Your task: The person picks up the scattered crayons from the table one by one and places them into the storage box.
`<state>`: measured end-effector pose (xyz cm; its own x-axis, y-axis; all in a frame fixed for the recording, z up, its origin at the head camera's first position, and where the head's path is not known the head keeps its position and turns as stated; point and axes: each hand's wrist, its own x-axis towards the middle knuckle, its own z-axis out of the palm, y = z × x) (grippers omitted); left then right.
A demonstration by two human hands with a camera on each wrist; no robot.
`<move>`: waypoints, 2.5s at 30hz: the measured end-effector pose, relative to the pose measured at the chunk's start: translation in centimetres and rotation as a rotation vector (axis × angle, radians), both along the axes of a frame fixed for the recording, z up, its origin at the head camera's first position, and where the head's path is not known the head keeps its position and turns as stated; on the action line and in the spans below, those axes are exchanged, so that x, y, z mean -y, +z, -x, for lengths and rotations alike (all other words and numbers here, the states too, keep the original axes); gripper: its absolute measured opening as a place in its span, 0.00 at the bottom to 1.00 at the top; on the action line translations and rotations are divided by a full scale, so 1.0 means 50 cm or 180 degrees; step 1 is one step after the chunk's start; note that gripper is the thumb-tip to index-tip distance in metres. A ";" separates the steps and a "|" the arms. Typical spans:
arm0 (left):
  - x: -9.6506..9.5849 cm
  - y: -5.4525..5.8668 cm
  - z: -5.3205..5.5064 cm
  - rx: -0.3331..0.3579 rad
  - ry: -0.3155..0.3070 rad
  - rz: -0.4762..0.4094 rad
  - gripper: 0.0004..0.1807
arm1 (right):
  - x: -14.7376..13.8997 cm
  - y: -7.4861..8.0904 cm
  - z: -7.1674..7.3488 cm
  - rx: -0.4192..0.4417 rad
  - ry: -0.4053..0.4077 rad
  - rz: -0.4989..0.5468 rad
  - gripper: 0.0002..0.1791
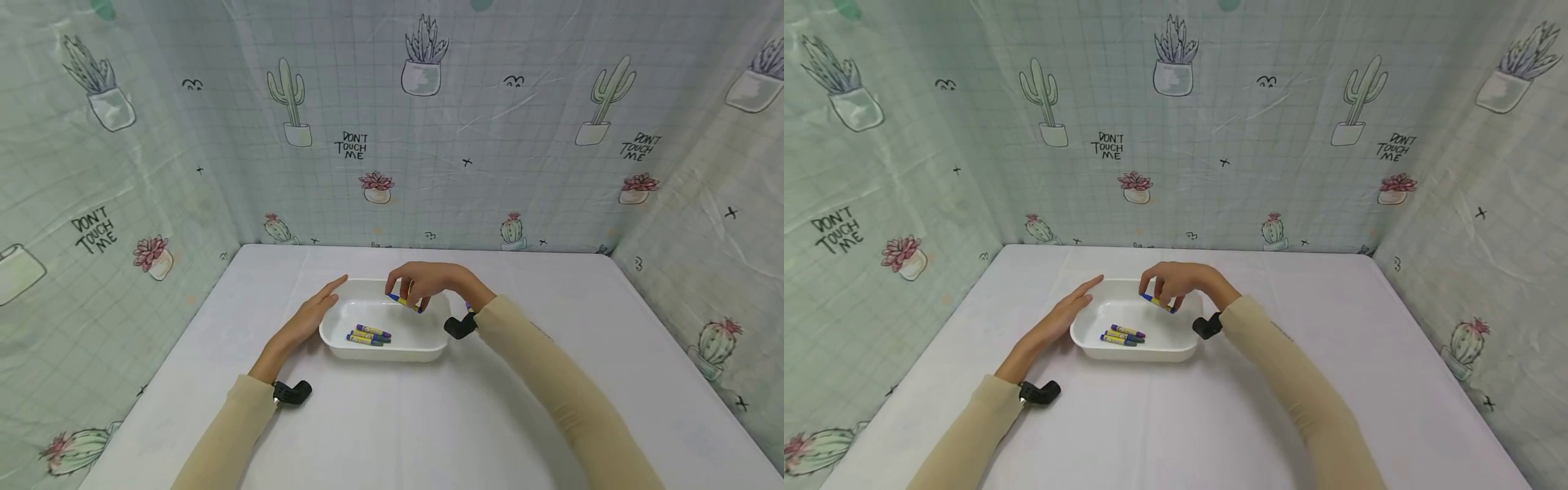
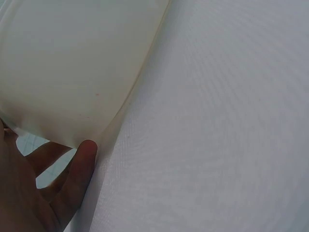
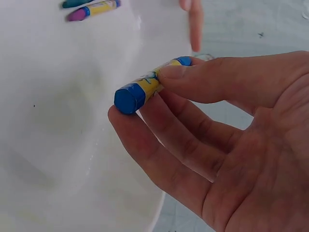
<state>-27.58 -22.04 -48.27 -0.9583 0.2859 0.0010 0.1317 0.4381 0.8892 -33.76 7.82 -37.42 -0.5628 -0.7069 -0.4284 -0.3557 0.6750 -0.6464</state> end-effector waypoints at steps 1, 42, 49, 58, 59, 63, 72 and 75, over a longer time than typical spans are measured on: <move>0.000 0.000 0.001 0.0004 -0.0002 0.0005 0.28 | 0.008 -0.003 0.002 -0.0004 0.0026 -0.0034 0.29; 0.003 0.002 -0.004 0.0017 0.0052 0.0082 0.28 | 0.147 -0.077 0.004 0.0118 0.0319 -0.0462 0.25; 0.000 0.005 -0.004 0.0030 0.0057 0.0076 0.27 | 0.150 -0.079 0.005 0.0177 0.0247 -0.0524 0.25; -0.005 0.010 -0.008 0.0003 0.0045 0.0103 0.27 | 0.148 -0.078 0.004 0.0170 0.0241 -0.0485 0.22; -0.005 0.011 -0.009 0.0001 0.0040 0.0097 0.27 | 0.147 -0.079 0.004 0.0164 0.0239 -0.0480 0.22; -0.007 0.013 -0.011 0.0001 0.0041 0.0085 0.27 | 0.146 -0.081 0.003 0.0174 0.0221 -0.0458 0.21; -0.003 0.013 -0.012 -0.0003 0.0064 0.0095 0.27 | 0.135 -0.083 0.002 0.0119 0.0255 -0.0309 0.16; -0.003 0.012 -0.011 0.0003 0.0054 0.0103 0.27 | 0.128 -0.082 0.002 0.0044 0.0255 -0.0236 0.17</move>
